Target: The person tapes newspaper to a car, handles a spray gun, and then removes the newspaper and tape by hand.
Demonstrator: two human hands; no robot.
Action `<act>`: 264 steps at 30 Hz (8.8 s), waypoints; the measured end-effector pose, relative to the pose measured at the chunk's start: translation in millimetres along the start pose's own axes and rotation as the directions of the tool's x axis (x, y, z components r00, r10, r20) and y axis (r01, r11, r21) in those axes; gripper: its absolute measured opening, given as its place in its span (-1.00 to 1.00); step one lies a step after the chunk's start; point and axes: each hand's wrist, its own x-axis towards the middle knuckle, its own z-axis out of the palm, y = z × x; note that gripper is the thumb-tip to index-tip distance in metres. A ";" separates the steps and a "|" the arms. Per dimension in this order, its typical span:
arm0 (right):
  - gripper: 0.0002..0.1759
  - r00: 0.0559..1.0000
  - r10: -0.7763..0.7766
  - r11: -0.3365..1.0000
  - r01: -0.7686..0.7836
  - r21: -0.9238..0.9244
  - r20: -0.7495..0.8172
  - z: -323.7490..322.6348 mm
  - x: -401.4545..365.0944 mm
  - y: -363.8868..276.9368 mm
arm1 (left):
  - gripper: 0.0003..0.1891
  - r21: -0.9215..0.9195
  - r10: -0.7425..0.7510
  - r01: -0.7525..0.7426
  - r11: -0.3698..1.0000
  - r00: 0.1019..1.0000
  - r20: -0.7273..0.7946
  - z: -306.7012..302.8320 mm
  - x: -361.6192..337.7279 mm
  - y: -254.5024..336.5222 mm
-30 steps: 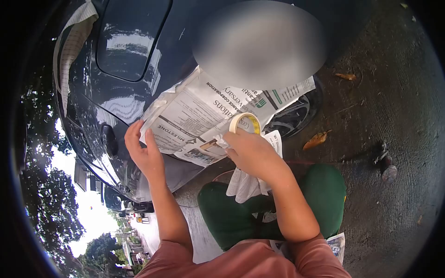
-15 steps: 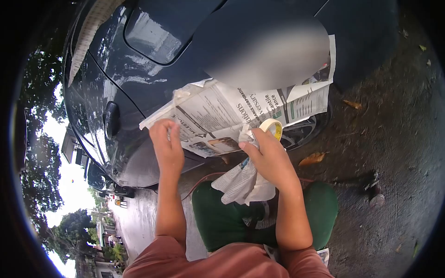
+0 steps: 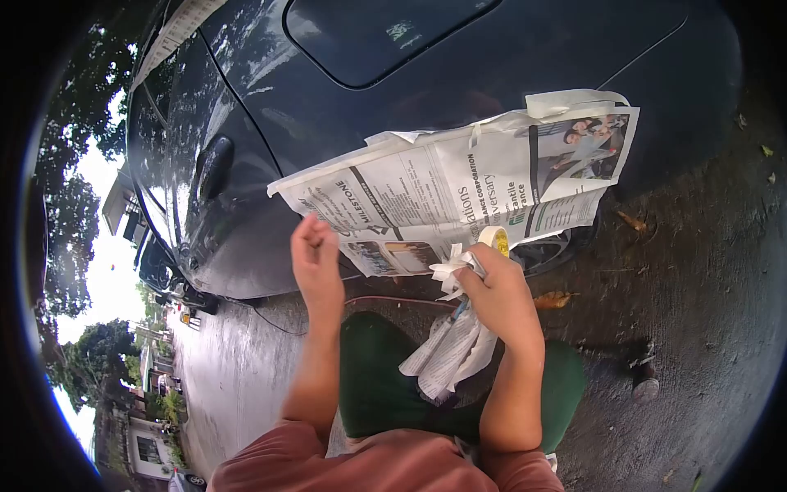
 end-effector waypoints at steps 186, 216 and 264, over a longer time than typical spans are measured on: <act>-0.58 0.963 -0.002 0.893 -0.121 -0.433 -0.271 -67.8 -55.8 102.0 | -0.31 -0.205 0.002 0.378 0.903 0.473 0.881 183.4 -111.2 -34.7; -0.73 0.906 0.400 0.771 -0.253 0.584 -0.136 -127.7 -92.5 112.9 | -0.81 -0.386 -0.045 0.419 0.822 0.723 0.690 194.8 -60.7 -54.5; -0.70 0.646 0.070 0.998 -0.046 0.053 -0.760 -104.8 -62.1 128.8 | -0.84 0.392 0.894 -0.810 0.436 0.440 -0.085 149.1 333.9 306.8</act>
